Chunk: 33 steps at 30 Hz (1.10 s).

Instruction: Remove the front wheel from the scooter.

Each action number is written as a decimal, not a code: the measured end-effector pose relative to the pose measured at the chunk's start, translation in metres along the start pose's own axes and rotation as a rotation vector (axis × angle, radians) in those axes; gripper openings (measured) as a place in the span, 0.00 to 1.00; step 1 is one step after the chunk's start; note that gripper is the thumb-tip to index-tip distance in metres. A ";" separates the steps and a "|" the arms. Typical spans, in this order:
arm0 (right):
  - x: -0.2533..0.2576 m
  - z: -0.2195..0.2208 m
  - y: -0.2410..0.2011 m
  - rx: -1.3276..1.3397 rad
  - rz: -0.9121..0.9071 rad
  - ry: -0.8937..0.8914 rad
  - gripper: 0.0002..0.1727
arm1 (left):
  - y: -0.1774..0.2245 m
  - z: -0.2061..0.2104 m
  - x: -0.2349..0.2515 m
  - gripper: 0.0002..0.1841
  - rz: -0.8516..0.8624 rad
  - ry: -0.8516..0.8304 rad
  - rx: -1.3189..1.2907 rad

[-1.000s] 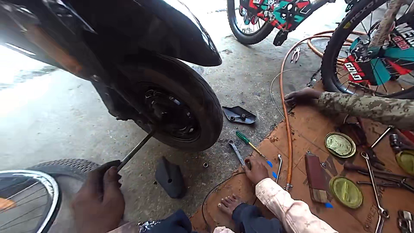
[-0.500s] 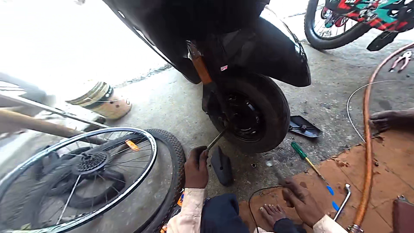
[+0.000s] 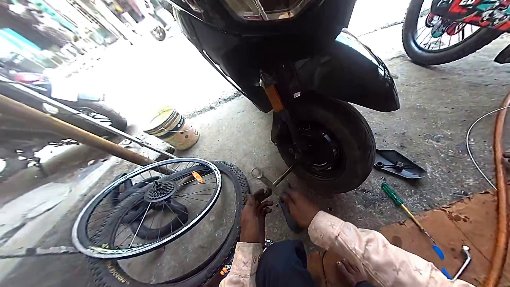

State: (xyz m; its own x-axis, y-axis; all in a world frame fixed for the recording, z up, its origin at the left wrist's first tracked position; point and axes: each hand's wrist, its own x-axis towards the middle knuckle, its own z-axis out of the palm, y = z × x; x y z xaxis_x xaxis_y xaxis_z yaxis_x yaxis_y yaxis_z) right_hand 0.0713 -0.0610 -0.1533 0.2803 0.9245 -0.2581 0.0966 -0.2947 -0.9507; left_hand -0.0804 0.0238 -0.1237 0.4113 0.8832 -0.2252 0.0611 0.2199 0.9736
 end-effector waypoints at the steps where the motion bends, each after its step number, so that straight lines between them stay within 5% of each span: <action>1: -0.003 0.002 -0.005 -0.034 -0.016 -0.027 0.23 | 0.002 0.003 -0.001 0.36 -0.044 0.017 -0.060; 5: 0.019 -0.006 0.012 0.053 0.058 0.174 0.25 | 0.010 0.010 -0.002 0.44 -0.076 0.062 -0.186; 9: -0.009 -0.001 -0.016 -0.123 -0.074 -0.180 0.24 | 0.008 0.018 0.004 0.47 -0.125 0.175 -0.251; 13: 0.005 0.010 0.006 0.066 0.037 -0.019 0.25 | 0.010 0.019 0.002 0.52 -0.123 0.167 -0.313; 17: -0.017 0.009 0.011 -0.105 -0.138 -0.203 0.24 | 0.009 0.010 -0.002 0.51 -0.110 0.120 -0.284; 22: -0.022 -0.021 -0.009 -0.239 -0.251 -0.216 0.23 | 0.002 0.004 -0.006 0.46 -0.125 0.216 -0.286; 27: -0.004 -0.030 -0.005 0.097 0.035 0.071 0.24 | 0.000 0.013 0.000 0.44 -0.093 0.141 -0.177; 31: -0.004 -0.018 -0.015 -0.086 -0.001 -0.072 0.25 | 0.000 0.023 0.008 0.47 -0.098 0.126 -0.266; 33: 0.001 -0.017 -0.014 -0.035 0.022 0.011 0.25 | 0.002 0.024 0.005 0.49 -0.063 0.119 -0.288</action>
State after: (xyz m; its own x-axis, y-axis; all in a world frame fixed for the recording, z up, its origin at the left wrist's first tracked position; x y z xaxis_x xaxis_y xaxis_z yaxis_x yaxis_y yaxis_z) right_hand 0.0867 -0.0607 -0.1375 0.2936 0.9150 -0.2766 0.1238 -0.3233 -0.9382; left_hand -0.0565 0.0192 -0.1218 0.3046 0.9026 -0.3042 -0.1835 0.3691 0.9111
